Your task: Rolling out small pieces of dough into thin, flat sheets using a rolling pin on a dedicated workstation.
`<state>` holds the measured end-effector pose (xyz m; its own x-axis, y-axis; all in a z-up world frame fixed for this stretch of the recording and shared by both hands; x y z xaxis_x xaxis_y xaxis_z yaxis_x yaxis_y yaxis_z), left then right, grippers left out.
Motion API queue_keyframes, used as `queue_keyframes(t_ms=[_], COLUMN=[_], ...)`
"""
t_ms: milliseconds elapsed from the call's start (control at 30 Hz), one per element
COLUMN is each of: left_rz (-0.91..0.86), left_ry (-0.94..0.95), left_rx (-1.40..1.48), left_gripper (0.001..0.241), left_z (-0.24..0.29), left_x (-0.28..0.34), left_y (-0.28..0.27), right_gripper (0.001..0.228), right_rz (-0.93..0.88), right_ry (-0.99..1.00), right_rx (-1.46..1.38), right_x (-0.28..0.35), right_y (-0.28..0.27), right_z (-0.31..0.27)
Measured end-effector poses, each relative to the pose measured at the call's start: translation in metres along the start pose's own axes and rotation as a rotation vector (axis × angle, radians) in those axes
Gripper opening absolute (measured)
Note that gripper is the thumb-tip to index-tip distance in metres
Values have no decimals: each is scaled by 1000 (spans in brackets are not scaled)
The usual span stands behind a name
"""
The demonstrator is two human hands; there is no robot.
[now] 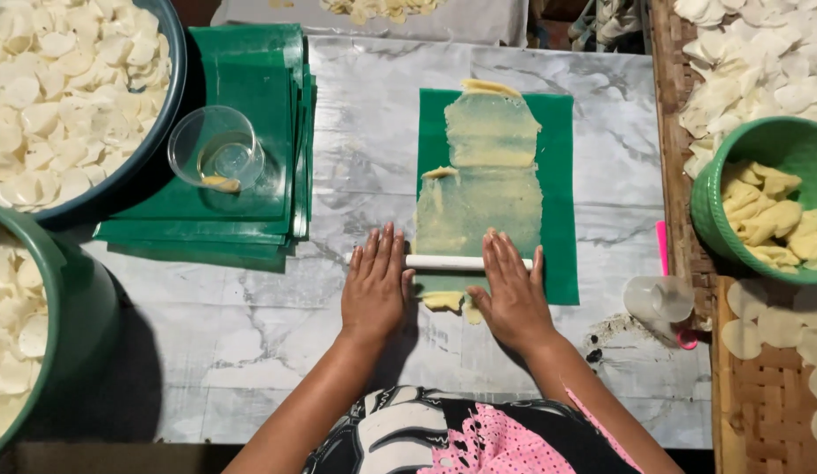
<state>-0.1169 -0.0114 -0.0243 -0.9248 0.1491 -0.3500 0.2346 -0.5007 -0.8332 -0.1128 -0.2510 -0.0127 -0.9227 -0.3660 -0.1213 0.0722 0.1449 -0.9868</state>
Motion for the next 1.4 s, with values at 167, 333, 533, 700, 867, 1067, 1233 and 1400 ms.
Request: queue_keyframes(t_ms=[167,333,533,700,867,1067,1233,1400], left_rz=[-65,-334,-353,-337,-323,-299,-279,-100], left_ry=[-88,-285,-284,-285,-272,-270,-268,-185], left_rx=[-22,-19,-24,-24,-21,-20,-32,-123], left_gripper=[58,68,66,65,65,64,63,64], left_z=[-13,-26,-22,-24,-29,-27,-28,-33], left_x=[-62,-135,-148,-142,-139,-138,-137,-130], left_y=[15,16,9,13,17,17,19,30], right_gripper=[79,68,45,22,14,12,15,10], right_rz=[36,2,424,318,160,125,378,463], right_ry=[46,158,161,146,71,106,300,265], right_rx=[124,145,-116,-111,-171,-254,-495,-712], right_x=[-65,-127,-225,-312,-332,-350,-355,-346], right_y=[2,3,35,90,54,60,51,-25], right_z=[11,26,125,195,170,188,203,185])
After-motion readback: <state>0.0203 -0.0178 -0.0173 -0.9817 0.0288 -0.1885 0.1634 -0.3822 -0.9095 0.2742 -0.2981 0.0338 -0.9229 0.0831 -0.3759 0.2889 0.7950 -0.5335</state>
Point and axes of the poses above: each hand's wrist, its own x-axis away from the middle knuckle, its own y-axis out of the palm, z = x × y, the point moved 2 cm from there along -x, towards the middle knuckle, and after that the axes turned 9 degrees about x, right-handed, at the moved point
